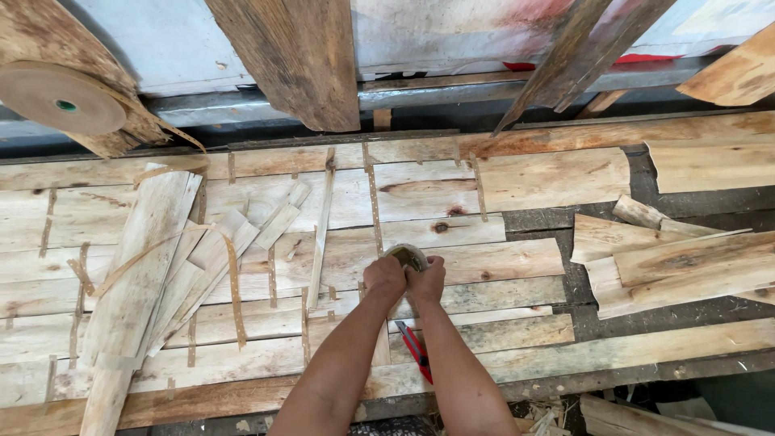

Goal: Applying adhesive to and arranging thin bark or wood strips on a board and trimming them with a utility knife.

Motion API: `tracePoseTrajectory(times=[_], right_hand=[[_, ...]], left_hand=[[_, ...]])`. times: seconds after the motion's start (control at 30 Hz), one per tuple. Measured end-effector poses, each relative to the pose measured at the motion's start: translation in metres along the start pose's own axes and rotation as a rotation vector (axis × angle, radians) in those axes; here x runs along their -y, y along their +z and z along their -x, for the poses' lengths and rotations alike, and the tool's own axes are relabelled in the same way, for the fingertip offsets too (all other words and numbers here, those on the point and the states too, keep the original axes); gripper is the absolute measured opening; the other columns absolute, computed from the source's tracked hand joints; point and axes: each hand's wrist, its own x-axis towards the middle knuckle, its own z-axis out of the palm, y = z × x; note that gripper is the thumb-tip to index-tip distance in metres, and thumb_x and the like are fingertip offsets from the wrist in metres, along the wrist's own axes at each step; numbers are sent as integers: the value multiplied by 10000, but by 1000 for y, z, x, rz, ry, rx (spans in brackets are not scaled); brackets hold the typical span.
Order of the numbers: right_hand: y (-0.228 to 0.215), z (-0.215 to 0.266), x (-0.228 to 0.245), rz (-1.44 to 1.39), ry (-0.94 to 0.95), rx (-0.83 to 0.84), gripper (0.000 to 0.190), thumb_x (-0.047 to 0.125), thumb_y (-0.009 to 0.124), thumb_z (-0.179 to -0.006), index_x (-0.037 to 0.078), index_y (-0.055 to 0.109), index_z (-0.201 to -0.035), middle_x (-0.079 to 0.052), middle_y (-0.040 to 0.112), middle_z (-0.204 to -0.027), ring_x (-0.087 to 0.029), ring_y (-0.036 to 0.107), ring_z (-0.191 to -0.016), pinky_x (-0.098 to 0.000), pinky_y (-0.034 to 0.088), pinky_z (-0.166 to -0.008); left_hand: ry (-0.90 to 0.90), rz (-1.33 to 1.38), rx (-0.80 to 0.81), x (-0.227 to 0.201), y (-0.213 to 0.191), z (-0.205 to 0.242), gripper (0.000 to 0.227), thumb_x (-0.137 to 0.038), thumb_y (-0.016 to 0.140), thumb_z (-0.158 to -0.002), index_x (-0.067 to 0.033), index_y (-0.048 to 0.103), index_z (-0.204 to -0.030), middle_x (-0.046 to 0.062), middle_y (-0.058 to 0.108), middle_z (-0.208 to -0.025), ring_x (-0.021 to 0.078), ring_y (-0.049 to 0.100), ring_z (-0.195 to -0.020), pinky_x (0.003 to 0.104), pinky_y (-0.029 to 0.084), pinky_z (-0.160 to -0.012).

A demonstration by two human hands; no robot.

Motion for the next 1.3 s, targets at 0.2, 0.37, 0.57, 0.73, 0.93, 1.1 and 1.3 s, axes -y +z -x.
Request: tracePoseTrajectory(times=[0.2,0.37,0.57,0.73,0.93,1.1,1.3], right_hand=[[3,3,0,4,20,11,701,266,890,-695,42,509,-1239,-237,575,-1220,-399,638,-1080,-454,540,-924],[9,3,-9,21,-14,-7,620,316,852,-760,49,544,-1227,-231,580,-1210,-409,629,-1080,-472,525,-920],[7,0,-24,-78,-258,-140,433,369,755,-894,32,651,-1145,-195,653,-1099,-382,648,-1026,-465,518,-899],[-14,39,-9,-129,-525,-268,242,224,704,-914,35,721,-1064,-121,683,-1014,-277,652,-886,-391,525,-789],[18,80,-21,-419,-244,405,183,181,702,-945,27,750,-1031,-9,708,-819,-85,616,-735,-252,501,-659],[57,121,-33,-401,-178,560,187,197,704,-957,14,737,-980,1,700,-799,-84,620,-720,-255,505,-662],[108,185,-22,-412,-159,573,173,183,688,-957,24,695,-1024,-11,694,-833,-94,621,-717,-271,519,-667]], left_hand=[[48,76,-44,13,1,12,371,-379,643,-954,-69,766,-1118,167,732,-1187,309,705,-1143,412,571,-935],[18,131,6,25,-5,29,426,-429,641,-958,-51,741,-1127,175,728,-1186,326,703,-1127,432,581,-920],[90,460,-75,67,18,36,253,-305,684,-855,-146,813,-1003,126,776,-1057,286,736,-1017,389,575,-904],[164,705,-202,99,30,59,245,-338,723,-841,-135,819,-939,110,789,-929,259,759,-895,383,576,-830],[94,828,-189,139,27,100,273,-352,719,-869,-116,802,-980,166,779,-862,279,757,-795,401,576,-762],[80,800,-194,198,55,108,280,-367,732,-878,-128,779,-1015,145,766,-923,269,744,-849,406,570,-772],[207,925,-405,286,94,109,210,-269,736,-860,-70,756,-925,143,775,-902,266,753,-877,400,579,-772]])
